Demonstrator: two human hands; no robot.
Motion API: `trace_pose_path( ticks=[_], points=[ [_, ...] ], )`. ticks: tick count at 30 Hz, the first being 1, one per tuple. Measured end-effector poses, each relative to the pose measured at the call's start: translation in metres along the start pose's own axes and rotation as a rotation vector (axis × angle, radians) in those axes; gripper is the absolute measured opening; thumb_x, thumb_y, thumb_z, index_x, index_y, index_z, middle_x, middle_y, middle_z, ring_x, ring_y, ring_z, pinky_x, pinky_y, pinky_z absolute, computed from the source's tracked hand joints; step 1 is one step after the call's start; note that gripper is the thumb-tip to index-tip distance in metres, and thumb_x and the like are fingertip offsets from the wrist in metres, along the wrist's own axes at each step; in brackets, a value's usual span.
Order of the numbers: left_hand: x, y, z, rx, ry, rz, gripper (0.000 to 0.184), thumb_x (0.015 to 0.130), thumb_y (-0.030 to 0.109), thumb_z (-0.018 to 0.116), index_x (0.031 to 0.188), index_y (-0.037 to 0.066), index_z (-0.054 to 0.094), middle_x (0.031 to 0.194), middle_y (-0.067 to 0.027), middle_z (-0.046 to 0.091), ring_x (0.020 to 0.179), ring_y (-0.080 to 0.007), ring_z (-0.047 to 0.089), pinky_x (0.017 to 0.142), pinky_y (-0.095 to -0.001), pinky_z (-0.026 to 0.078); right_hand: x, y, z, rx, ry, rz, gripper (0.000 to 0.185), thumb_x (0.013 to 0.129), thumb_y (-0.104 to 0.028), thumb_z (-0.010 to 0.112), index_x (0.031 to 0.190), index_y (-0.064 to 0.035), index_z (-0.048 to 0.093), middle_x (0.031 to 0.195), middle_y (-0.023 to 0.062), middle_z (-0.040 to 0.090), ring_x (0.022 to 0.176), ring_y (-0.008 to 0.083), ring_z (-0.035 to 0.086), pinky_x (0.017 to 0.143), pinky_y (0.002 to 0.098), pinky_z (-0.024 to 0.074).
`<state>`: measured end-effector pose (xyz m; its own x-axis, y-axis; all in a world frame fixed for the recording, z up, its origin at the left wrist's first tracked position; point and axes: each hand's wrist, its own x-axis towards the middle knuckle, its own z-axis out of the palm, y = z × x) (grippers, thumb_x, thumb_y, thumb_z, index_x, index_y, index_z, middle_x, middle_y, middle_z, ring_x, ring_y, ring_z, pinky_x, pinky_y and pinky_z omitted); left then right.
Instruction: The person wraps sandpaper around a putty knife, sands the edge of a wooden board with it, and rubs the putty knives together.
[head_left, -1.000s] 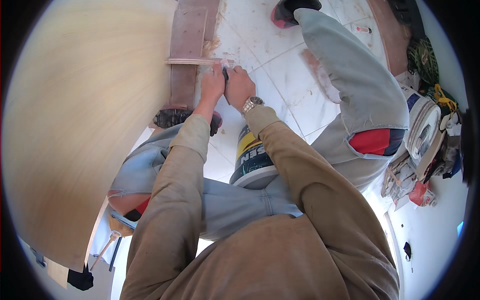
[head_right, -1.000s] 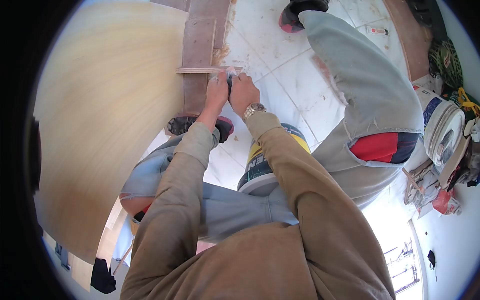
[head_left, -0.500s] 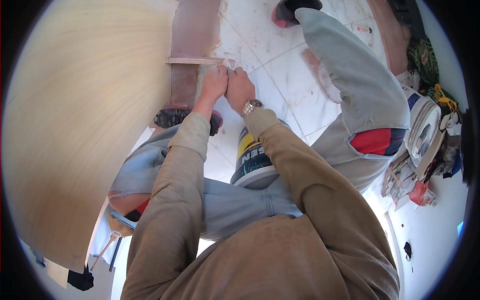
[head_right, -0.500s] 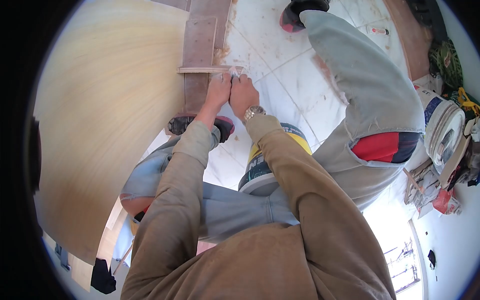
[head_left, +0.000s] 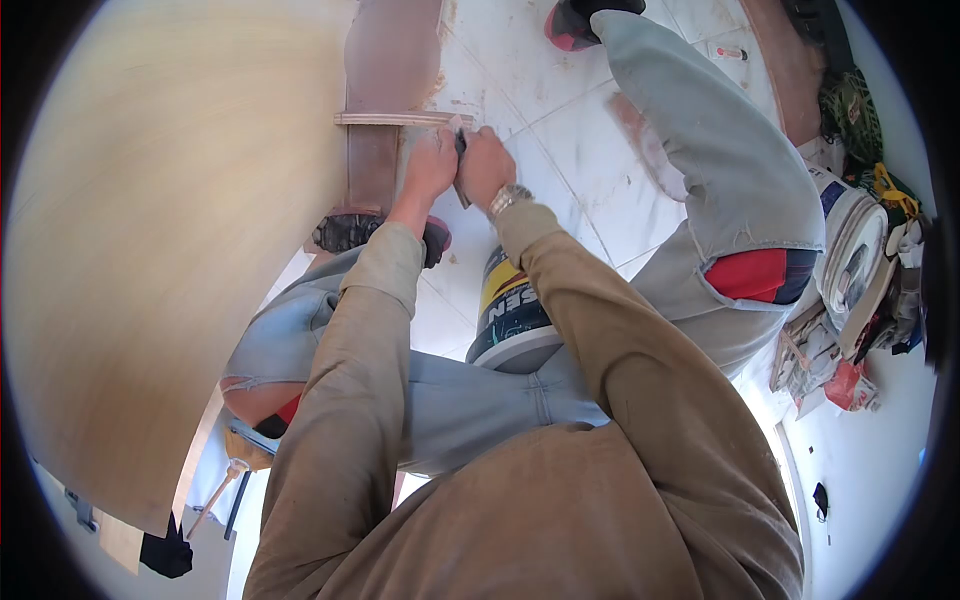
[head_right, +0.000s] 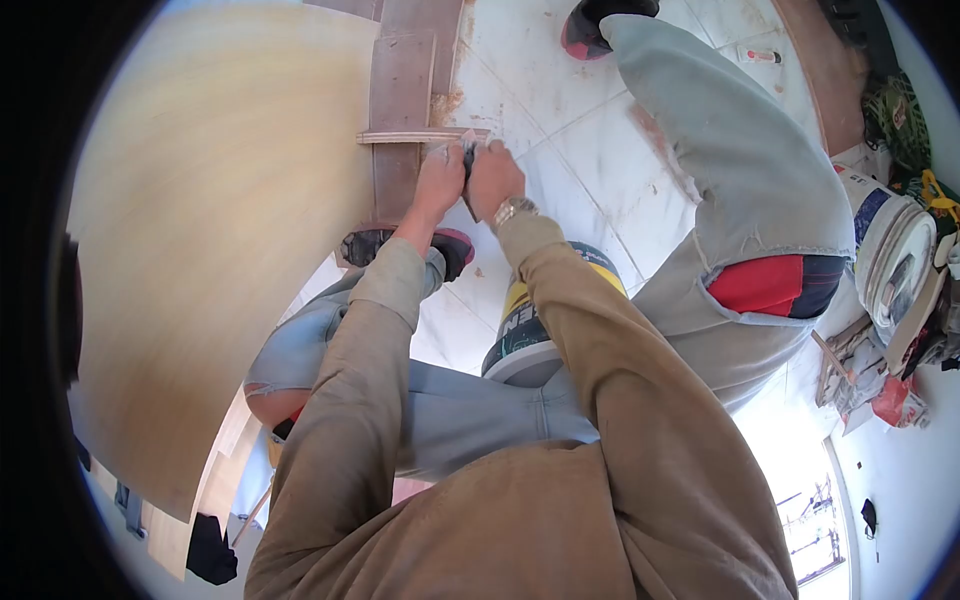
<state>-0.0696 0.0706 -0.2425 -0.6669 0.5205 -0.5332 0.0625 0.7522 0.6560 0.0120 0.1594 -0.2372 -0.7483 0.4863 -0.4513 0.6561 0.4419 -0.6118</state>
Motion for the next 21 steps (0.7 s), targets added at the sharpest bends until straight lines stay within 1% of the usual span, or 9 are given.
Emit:
trace_pose_path(
  ticks=[2, 4, 5, 8, 11, 14, 17, 20, 21],
  points=[
    [0.005, 0.011, -0.001, 0.062, 0.034, -0.018, 0.049, 0.102, 0.03, 0.038, 0.098, -0.01, 0.066, 0.101, -0.0353, 0.065, 0.1, -0.0513, 0.062, 0.086, -0.0523, 0.047, 0.009, -0.003, -0.005, 0.026, -0.006, 0.009, 0.023, 0.083, -0.013, 0.064, 0.102, -0.0012, 0.066, 0.106, 0.0178, 0.062, 0.1, 0.0372, 0.064, 0.085, 0.0463, 0.0548],
    [-0.001, 0.0, 0.0, 0.038, 0.05, -0.052, 0.05, 0.102, 0.03, 0.039, 0.095, -0.009, 0.068, 0.1, -0.0362, 0.065, 0.1, -0.053, 0.061, 0.087, -0.0548, 0.047, 0.002, -0.005, -0.006, 0.012, -0.063, 0.033, 0.023, 0.082, -0.012, 0.065, 0.102, -0.0016, 0.066, 0.107, 0.0173, 0.062, 0.102, 0.0367, 0.064, 0.085, 0.0459, 0.0552],
    [0.009, -0.001, 0.0, 0.024, 0.061, -0.046, 0.05, 0.102, 0.03, 0.039, 0.093, -0.009, 0.068, 0.1, -0.0366, 0.064, 0.099, -0.0538, 0.061, 0.088, -0.056, 0.048, 0.013, -0.007, -0.008, 0.01, -0.037, 0.002, 0.023, 0.082, -0.012, 0.065, 0.103, -0.0018, 0.067, 0.107, 0.0169, 0.062, 0.102, 0.0364, 0.064, 0.085, 0.0455, 0.0554],
    [0.01, -0.018, -0.004, -0.056, 0.017, -0.052, 0.049, 0.102, 0.03, 0.04, 0.097, -0.009, 0.068, 0.101, -0.0371, 0.065, 0.1, -0.0539, 0.061, 0.088, -0.0557, 0.048, 0.001, -0.004, -0.008, 0.01, -0.048, 0.001, 0.028, 0.079, -0.011, 0.07, 0.106, -0.0028, 0.067, 0.109, 0.0154, 0.062, 0.103, 0.0353, 0.064, 0.088, 0.0441, 0.056],
    [0.014, -0.024, -0.002, -0.064, 0.033, -0.07, 0.049, 0.1, 0.034, 0.045, 0.099, -0.01, 0.067, 0.103, -0.0376, 0.065, 0.101, -0.0523, 0.062, 0.087, -0.0548, 0.048, 0.009, 0.001, -0.017, -0.102, -0.071, -0.046, 0.031, 0.079, -0.011, 0.071, 0.109, -0.0024, 0.067, 0.11, 0.0149, 0.062, 0.104, 0.0352, 0.063, 0.089, 0.0438, 0.0561],
    [0.028, -0.035, 0.003, -0.223, -0.084, -0.202, 0.038, 0.093, 0.029, 0.056, 0.098, -0.007, 0.068, 0.095, -0.0278, 0.071, 0.092, -0.0431, 0.069, 0.082, -0.0489, 0.051, -0.002, -0.006, -0.012, -0.062, -0.045, -0.056, 0.031, 0.08, -0.012, 0.07, 0.11, -0.0039, 0.068, 0.111, 0.0154, 0.062, 0.105, 0.0357, 0.062, 0.09, 0.0451, 0.0555],
    [0.011, -0.027, -0.008, -0.694, -0.227, -0.27, 0.026, 0.085, 0.019, 0.063, 0.097, -0.002, 0.07, 0.088, -0.0137, 0.07, 0.082, -0.0276, 0.067, 0.077, -0.04, 0.051, 0.003, 0.002, -0.014, 0.011, -0.015, -0.023, 0.03, 0.083, -0.012, 0.066, 0.111, -0.0046, 0.071, 0.107, 0.0196, 0.065, 0.102, 0.038, 0.064, 0.089, 0.0462, 0.0548],
    [-0.009, 0.007, -0.018, -0.789, -0.122, -0.497, 0.025, 0.084, 0.011, 0.063, 0.107, 0.001, 0.066, 0.096, -0.006, 0.068, 0.088, -0.0187, 0.066, 0.081, -0.0341, 0.053, 0.01, 0.027, -0.012, 0.127, -0.056, -0.027, 0.03, 0.085, -0.012, 0.06, 0.111, -0.005, 0.073, 0.102, 0.0241, 0.068, 0.098, 0.0405, 0.066, 0.088, 0.0478, 0.054],
    [-0.006, 0.003, -0.017, -0.793, -0.132, -0.423, 0.026, 0.084, 0.01, 0.063, 0.108, 0.0, 0.066, 0.096, -0.0065, 0.068, 0.089, -0.0189, 0.066, 0.081, -0.0342, 0.053, 0.012, 0.029, -0.017, 0.13, -0.03, -0.002, 0.03, 0.086, -0.011, 0.059, 0.111, -0.0045, 0.073, 0.101, 0.0251, 0.068, 0.097, 0.0411, 0.066, 0.087, 0.0481, 0.0539]
  ],
)
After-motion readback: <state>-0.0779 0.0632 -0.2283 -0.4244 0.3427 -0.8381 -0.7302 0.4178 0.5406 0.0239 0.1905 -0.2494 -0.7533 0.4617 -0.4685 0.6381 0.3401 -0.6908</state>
